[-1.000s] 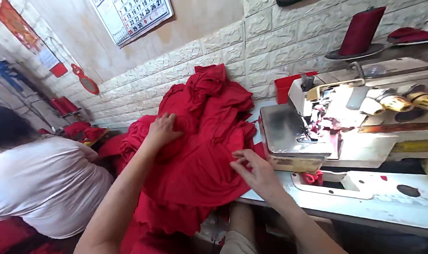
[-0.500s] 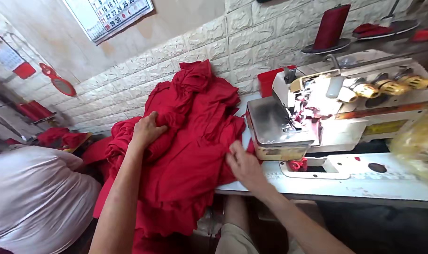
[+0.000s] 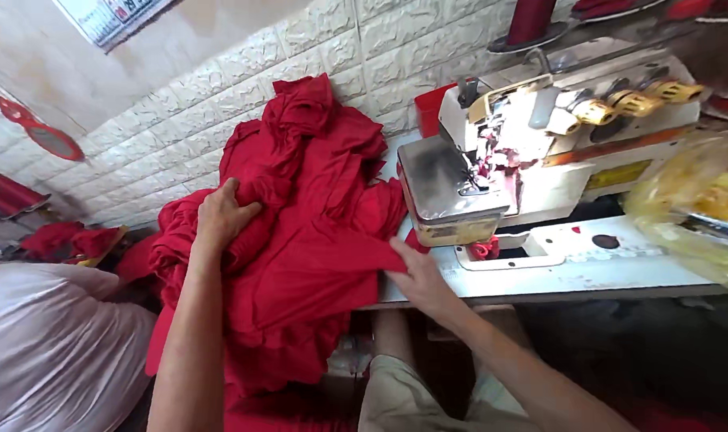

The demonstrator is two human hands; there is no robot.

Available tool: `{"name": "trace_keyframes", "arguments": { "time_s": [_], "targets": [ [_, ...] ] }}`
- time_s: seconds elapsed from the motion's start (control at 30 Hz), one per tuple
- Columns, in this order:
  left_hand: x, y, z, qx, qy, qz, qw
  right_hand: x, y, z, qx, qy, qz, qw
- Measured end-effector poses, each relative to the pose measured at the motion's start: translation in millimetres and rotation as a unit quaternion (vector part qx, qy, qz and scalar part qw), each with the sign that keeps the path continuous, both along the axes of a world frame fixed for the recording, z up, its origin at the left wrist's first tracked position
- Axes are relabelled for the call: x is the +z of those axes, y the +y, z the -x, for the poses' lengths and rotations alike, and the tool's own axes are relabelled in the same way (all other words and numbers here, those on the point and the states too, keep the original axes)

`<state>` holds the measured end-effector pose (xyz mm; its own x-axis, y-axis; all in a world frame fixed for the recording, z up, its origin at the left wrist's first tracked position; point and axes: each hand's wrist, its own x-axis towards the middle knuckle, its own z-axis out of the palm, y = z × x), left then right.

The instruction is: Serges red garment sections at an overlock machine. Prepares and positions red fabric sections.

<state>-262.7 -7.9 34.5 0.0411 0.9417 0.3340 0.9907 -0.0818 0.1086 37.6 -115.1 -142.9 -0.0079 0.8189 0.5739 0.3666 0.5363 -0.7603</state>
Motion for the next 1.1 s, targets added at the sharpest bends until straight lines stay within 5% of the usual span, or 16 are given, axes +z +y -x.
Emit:
{"name": "trace_keyframes", "arguments": {
  "time_s": [0.07, 0.13, 0.23, 0.33, 0.43, 0.6, 0.73, 0.8, 0.97, 1.1],
  "targets": [
    [0, 0, 0, 0.003, -0.004, -0.002, 1.000, 32, -9, -9, 0.110, 0.168, 0.106, 0.974],
    [0, 1, 1, 0.005, -0.002, -0.006, 1.000, 64, -30, -16, 0.255, 0.312, 0.203, 0.892],
    [-3, -3, 3, -0.024, 0.000, -0.022, 0.999, 75, -56, -32, 0.392, 0.312, 0.236, 0.832],
    [-5, -36, -1, -0.136, -0.025, -0.057, 0.989, 48, -61, -61, 0.404, 0.077, 0.173, 0.895],
    [-21, -99, -14, -0.239, -0.105, -0.100, 0.960, 22, -55, -74, 0.284, -0.162, 0.125, 0.937],
    [-69, -187, -28, -0.304, -0.291, -0.005, 0.907, 31, -3, -24, 0.123, -0.027, 0.076, 0.989],
    [-85, -224, -32, -0.078, -0.268, 0.068, 0.958, 38, 51, 18, 0.157, 0.063, 0.128, 0.977],
    [-95, -229, -34, 0.034, -0.297, 0.049, 0.953, 43, 56, 25, 0.188, 0.065, 0.204, 0.958],
    [-145, -221, -54, -0.012, -0.518, -0.027, 0.855, 45, 49, 7, 0.308, 0.026, 0.277, 0.910],
    [-176, -207, -87, -0.106, -0.626, -0.012, 0.772, 45, 41, 1, 0.323, -0.041, 0.145, 0.934]
  ]
}}
